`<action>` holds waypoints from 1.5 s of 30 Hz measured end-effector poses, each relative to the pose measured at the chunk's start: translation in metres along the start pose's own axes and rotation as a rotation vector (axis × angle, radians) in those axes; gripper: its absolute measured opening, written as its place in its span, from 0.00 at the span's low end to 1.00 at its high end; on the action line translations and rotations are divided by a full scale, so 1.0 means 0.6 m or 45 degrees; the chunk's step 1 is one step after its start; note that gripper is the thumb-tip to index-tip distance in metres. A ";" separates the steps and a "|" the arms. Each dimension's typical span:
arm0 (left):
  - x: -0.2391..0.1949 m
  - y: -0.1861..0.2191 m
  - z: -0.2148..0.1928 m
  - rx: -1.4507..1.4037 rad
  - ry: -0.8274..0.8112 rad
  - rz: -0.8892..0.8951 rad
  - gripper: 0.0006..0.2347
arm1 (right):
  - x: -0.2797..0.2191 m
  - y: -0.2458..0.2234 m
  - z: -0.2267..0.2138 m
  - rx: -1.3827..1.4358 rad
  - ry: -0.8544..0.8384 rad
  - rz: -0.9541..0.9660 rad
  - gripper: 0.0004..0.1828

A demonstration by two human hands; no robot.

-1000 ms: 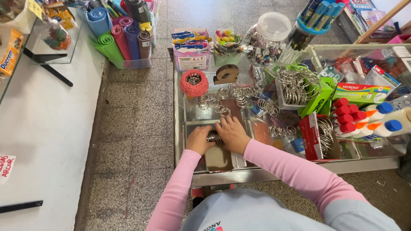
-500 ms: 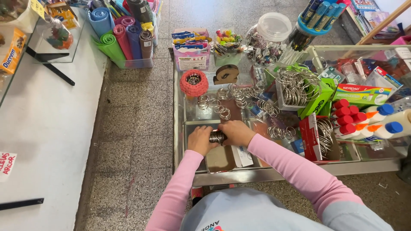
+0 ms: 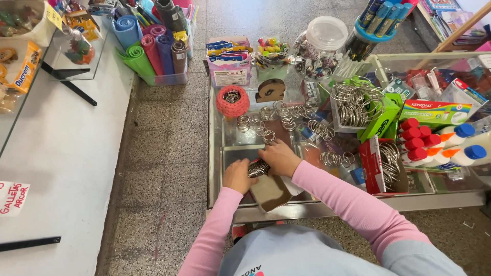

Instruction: Sorting and packing metal rings into a small cardboard box on a glass counter.

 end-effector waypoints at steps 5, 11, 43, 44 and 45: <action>-0.059 0.037 -0.038 -0.122 -0.132 -0.064 0.27 | -0.038 -0.007 -0.055 -0.006 0.178 -0.067 0.43; -0.079 0.050 -0.041 -0.137 -0.157 -0.081 0.26 | -0.054 -0.014 -0.067 -0.010 0.267 -0.118 0.34; -0.060 0.093 0.027 -0.524 0.175 0.483 0.41 | -0.155 0.004 0.038 1.232 0.084 0.949 0.14; -0.059 0.091 0.028 -0.520 0.191 0.479 0.41 | -0.153 0.004 0.042 1.275 0.100 0.961 0.14; -0.059 0.090 0.030 -0.516 0.207 0.475 0.41 | -0.151 0.003 0.045 1.318 0.117 0.972 0.15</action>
Point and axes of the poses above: each hand's wrist, its own x-axis towards the middle knuckle, its own z-axis out of the palm, y = z × x, the point moved 9 cm from there along x, towards the middle knuckle, and after that the axes turned 5 degrees about -x, right-handed, at the moved point
